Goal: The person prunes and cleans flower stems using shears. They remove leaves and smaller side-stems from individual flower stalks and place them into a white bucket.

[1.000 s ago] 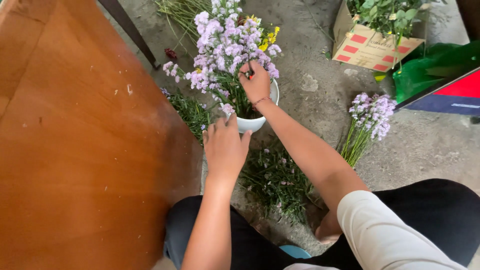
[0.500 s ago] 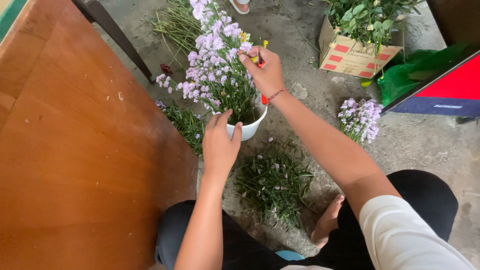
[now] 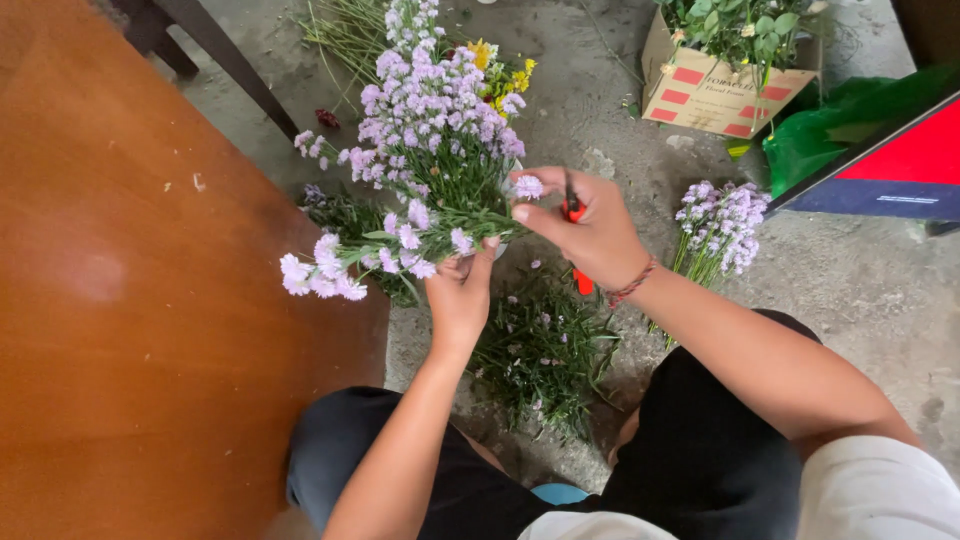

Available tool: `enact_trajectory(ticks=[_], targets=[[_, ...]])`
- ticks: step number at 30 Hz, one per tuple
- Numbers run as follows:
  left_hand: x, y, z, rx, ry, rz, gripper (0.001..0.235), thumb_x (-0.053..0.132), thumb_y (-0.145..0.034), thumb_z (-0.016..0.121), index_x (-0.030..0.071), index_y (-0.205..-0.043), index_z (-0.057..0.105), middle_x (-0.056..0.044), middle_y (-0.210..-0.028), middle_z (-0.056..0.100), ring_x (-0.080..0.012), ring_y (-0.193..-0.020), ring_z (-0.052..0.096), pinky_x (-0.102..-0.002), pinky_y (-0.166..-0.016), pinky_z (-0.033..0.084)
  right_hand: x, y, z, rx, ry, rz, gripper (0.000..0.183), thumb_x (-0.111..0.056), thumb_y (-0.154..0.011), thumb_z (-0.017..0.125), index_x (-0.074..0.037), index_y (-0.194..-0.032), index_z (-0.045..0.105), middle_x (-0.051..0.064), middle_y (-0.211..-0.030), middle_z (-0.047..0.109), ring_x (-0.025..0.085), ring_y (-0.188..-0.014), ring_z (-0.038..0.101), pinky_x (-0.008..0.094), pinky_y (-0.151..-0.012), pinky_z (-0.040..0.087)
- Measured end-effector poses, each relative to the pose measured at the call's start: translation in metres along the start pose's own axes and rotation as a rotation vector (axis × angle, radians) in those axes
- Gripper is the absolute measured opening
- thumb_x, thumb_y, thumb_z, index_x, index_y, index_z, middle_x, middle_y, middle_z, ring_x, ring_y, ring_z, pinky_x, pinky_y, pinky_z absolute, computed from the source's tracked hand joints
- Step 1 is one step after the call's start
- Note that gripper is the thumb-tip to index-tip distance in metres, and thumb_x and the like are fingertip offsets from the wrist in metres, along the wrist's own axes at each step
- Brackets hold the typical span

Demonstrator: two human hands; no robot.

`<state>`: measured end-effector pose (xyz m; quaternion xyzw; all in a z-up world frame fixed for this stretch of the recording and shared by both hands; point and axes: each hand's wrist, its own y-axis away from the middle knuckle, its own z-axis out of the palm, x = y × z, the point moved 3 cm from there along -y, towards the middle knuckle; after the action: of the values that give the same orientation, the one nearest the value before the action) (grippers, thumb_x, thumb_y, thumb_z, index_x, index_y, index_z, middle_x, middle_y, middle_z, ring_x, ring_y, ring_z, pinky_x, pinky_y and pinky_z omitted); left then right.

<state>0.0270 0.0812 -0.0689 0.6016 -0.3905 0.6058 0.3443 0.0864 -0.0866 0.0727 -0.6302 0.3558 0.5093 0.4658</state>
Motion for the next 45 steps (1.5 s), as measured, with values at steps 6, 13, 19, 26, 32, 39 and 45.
enact_trajectory(ticks=[6, 13, 19, 26, 32, 39, 45], targets=[[0.032, 0.006, -0.014, 0.05, 0.03, -0.035, 0.018, 0.02, -0.089, 0.079, 0.002, -0.086, 0.079, -0.013, -0.076, 0.078, -0.0097, -0.081, 0.068, -0.04, -0.089, 0.056, 0.028, -0.007, -0.037, -0.249, 0.491, 0.006, 0.036, -0.021, -0.092, 0.078, 0.004, -0.118, 0.074, 0.024, -0.097, 0.073, 0.013, -0.045, 0.051, 0.028, -0.044, 0.039], [0.056, -0.008, -0.017, -0.065, 0.11, 0.126, 0.018, 0.01, -0.101, 0.069, -0.005, -0.089, 0.068, -0.018, -0.076, 0.073, -0.0235, -0.082, 0.076, -0.044, -0.082, 0.063, 0.068, 0.019, -0.031, -0.372, 0.5, 0.036, 0.018, -0.018, -0.086, 0.076, -0.006, -0.1, 0.079, 0.016, -0.084, 0.072, 0.026, -0.067, 0.065, 0.033, -0.057, 0.054], [0.074, 0.002, 0.009, -0.136, 0.092, 0.126, 0.06, 0.014, -0.093, 0.081, -0.006, -0.14, 0.049, -0.016, -0.113, 0.065, -0.0227, -0.11, 0.064, -0.041, -0.099, 0.06, 0.058, 0.026, -0.03, -0.182, 0.144, 0.002, 0.014, -0.007, -0.09, 0.079, -0.001, -0.103, 0.077, 0.012, -0.084, 0.068, 0.013, -0.075, 0.055, 0.022, -0.059, 0.045], [0.087, 0.018, 0.037, -0.089, 0.015, 0.06, 0.041, 0.024, -0.095, 0.079, -0.001, -0.123, 0.062, -0.018, -0.11, 0.067, -0.0307, -0.107, 0.07, -0.044, -0.092, 0.06, 0.067, 0.02, -0.026, 0.022, 0.088, -0.014, 0.015, -0.006, -0.088, 0.084, -0.003, -0.101, 0.077, 0.007, -0.086, 0.068, 0.005, -0.057, 0.052, 0.018, -0.05, 0.041], [0.083, 0.015, 0.04, -0.071, 0.138, 0.115, 0.014, 0.011, -0.097, 0.076, 0.003, -0.108, 0.077, -0.014, -0.108, 0.079, -0.0218, -0.101, 0.076, -0.032, -0.086, 0.063, 0.068, 0.03, -0.011, 0.085, -0.061, 0.123, 0.015, -0.003, -0.085, 0.085, -0.001, -0.098, 0.077, 0.005, -0.064, 0.063, 0.003, -0.044, 0.049, 0.016, -0.041, 0.038], [0.083, 0.01, 0.027, -0.056, 0.236, 0.188, 0.013, 0.003, -0.099, 0.071, -0.003, -0.11, 0.076, -0.013, -0.09, 0.077, -0.0143, -0.087, 0.074, -0.031, -0.078, 0.065, 0.078, 0.031, 0.0, 0.208, -0.312, 0.391, 0.02, -0.003, -0.083, 0.086, 0.003, -0.097, 0.073, 0.008, -0.066, 0.064, 0.006, -0.035, 0.047, 0.021, -0.035, 0.041], [0.088, 0.022, 0.023, 0.0, -0.075, 0.369, 0.01, 0.001, -0.096, 0.074, 0.007, -0.097, 0.081, -0.009, -0.088, 0.077, -0.0184, -0.082, 0.076, -0.033, -0.069, 0.063, 0.106, 0.031, 0.0, 0.189, -0.208, 0.59, 0.021, -0.009, -0.081, 0.083, 0.002, -0.096, 0.073, 0.016, -0.075, 0.073, 0.004, -0.036, 0.045, 0.022, -0.034, 0.038]])
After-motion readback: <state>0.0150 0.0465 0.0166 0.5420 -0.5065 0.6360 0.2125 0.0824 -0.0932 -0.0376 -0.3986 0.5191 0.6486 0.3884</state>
